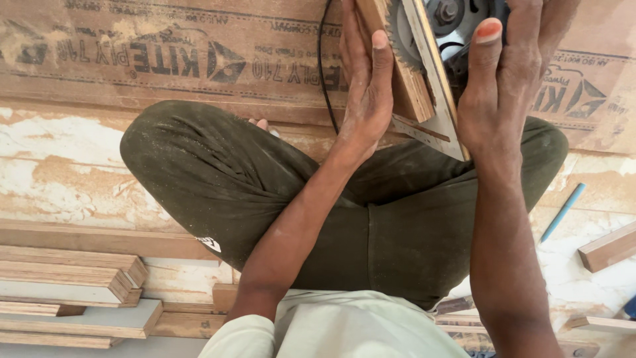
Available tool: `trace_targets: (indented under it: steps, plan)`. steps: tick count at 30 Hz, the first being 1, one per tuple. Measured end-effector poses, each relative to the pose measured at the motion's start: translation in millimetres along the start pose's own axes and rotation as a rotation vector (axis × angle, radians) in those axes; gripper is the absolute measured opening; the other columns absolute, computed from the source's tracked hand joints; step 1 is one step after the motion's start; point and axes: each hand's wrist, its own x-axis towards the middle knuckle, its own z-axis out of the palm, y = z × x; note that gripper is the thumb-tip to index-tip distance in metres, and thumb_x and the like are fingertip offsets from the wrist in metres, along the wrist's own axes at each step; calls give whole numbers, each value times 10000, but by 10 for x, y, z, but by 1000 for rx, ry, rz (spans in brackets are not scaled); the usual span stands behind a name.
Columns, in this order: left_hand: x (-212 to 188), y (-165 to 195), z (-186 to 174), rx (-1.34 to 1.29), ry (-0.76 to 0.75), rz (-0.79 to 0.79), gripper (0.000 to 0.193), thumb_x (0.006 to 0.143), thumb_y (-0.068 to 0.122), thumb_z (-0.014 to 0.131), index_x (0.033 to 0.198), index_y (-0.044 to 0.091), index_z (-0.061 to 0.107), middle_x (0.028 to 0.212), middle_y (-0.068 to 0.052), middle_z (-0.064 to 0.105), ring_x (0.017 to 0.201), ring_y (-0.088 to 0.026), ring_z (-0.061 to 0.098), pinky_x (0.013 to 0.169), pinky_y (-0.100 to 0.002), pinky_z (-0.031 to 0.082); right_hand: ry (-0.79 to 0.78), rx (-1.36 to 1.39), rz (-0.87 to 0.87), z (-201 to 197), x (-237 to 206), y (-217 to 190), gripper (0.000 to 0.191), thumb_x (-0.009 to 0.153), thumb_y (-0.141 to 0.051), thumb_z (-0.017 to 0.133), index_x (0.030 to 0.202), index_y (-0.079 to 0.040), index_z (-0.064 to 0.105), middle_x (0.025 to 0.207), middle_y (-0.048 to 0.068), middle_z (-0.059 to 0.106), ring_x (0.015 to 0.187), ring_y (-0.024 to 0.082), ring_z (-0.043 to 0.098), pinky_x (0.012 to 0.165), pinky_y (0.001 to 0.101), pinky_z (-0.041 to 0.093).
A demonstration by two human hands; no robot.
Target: The person sits on the floor of a woodworking workshop and cuts a narrow plywood strip with a circular saw. They then pick up several wood strips one at a time, hold them against a white board, and mark them with a blue pencil before stacking the strips.
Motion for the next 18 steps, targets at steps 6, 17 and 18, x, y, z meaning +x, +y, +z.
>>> trace_targets:
  steps: [6,17,18]
  plan:
    - [6,45,-22,-18,-29,-29,792,1136,704,142,1692,165,-22,1786,-108,-27,1631,-313,-19,1404,-496,35,1,6,26,3,18,-5,526,1230,-510,368,1478,-71,519,1527,193,394,1477,358,391,1229,498,320]
    - [23,-16,-6,-24,-20,-26,700,1179,627,184,1682,188,-28,1766,-98,-25,1646,-294,-25,1413,-490,94,9,-125,-90,34,-17,462,514,1232,-396,320,1570,-57,506,1594,210,337,1516,395,317,1273,544,282]
    - [24,-24,-8,-26,-18,-11,683,1188,619,186,1681,196,-24,1766,-97,-23,1639,-290,-21,1412,-485,96,4,-161,-43,7,75,590,490,1228,-366,326,1531,-31,515,1531,230,364,1452,407,341,1233,546,301]
